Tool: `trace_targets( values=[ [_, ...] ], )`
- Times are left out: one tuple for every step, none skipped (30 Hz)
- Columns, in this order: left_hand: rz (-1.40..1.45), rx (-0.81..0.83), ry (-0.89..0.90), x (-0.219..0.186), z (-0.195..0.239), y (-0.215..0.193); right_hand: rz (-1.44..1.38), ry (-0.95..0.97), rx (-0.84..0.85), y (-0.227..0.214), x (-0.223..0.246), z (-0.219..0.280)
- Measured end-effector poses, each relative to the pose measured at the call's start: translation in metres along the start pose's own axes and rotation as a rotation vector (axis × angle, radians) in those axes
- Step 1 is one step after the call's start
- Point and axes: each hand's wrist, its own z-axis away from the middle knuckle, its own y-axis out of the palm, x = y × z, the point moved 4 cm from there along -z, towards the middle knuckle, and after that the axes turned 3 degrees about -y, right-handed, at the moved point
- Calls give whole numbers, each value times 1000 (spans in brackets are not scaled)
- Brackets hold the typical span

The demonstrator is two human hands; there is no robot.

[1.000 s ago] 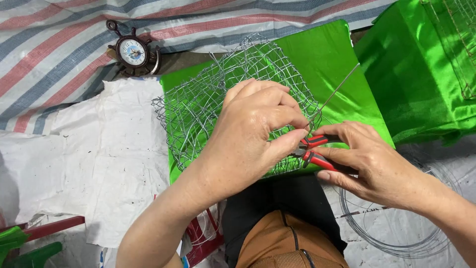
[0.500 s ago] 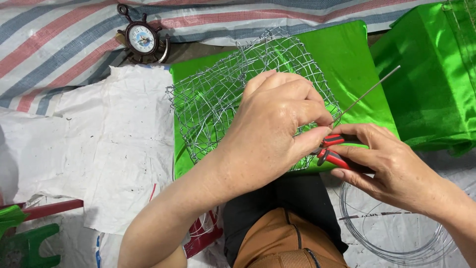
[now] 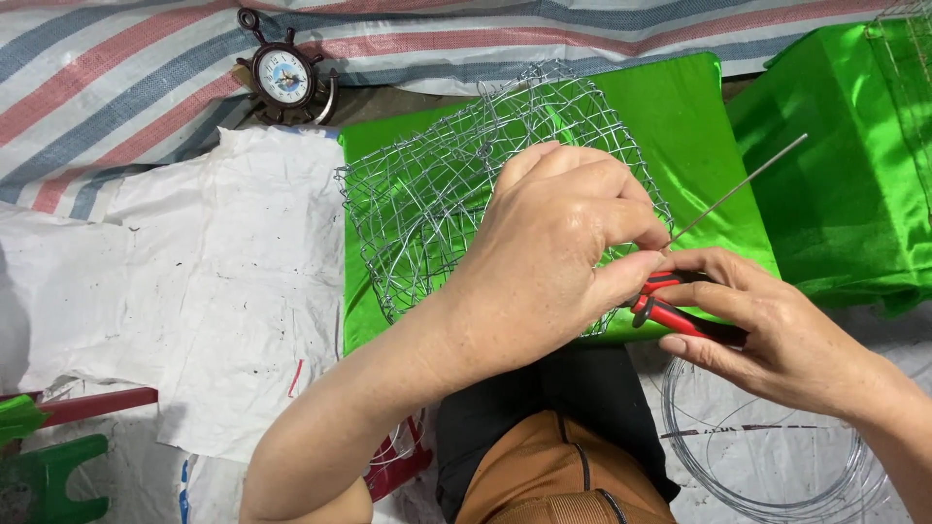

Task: The person is manually shaping and adjusting a wire mesh cage using pliers and their hands.

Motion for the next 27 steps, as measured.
trace_targets(
  values=[
    [-1,0,2,-1,0,-1,0,0,-2,-1,1,0],
    [14,5,-11,-1,0,-1,-34,9,8,-2,1,-1],
    [28,10,-23,-1,0,-1,-68,19,19,-2,2,-1],
    [28,11,-22,-1,0,-2,-69,20,17,-5,3,-1],
    [22,15,-23,0,0,-2,-100,36,22,-8,3,-1],
    [16,19,-24,0,0,-1,-133,52,27,-10,3,0],
    [17,21,-23,0,0,-1,-133,53,25,-10,2,1],
    [16,25,-25,1,0,0,-158,80,34,-10,0,2],
    [15,30,-26,1,1,1,-183,106,43,-10,-2,3],
    [16,31,-25,0,0,1,-183,108,42,-10,1,3],
    [16,33,-23,0,0,1,-170,115,35,-11,4,3],
    [15,36,-22,-1,0,1,-158,121,28,-12,6,3],
    [15,37,-20,-1,0,1,-158,122,27,-11,4,5],
    [6,29,-21,0,0,1,-19,22,-9,-12,6,5],
    [-4,21,-22,0,-1,1,119,-78,-44,-13,9,6],
    [-5,21,-20,0,0,1,120,-79,-47,-12,8,7],
    [-4,21,-23,0,0,0,141,-67,-55,-11,7,8],
    [-3,21,-26,0,0,0,162,-54,-63,-10,6,9],
    [-4,23,-23,0,0,0,162,-53,-65,-10,7,8],
    [-7,25,-29,1,0,0,195,-92,-89,-11,10,8],
    [-10,28,-35,1,0,1,228,-130,-113,-12,13,7],
    [-10,29,-34,1,0,0,228,-129,-115,-13,14,7],
    [-12,28,-34,0,0,0,217,-134,-117,-13,15,7],
    [-14,28,-34,0,0,-1,205,-137,-118,-13,16,7],
    [-14,29,-33,-1,0,-1,205,-136,-120,-13,16,8],
    [-15,29,-31,-1,0,-1,182,-95,-95,-13,14,8],
    [-15,29,-29,-2,0,-1,159,-54,-71,-13,13,9]
  ],
)
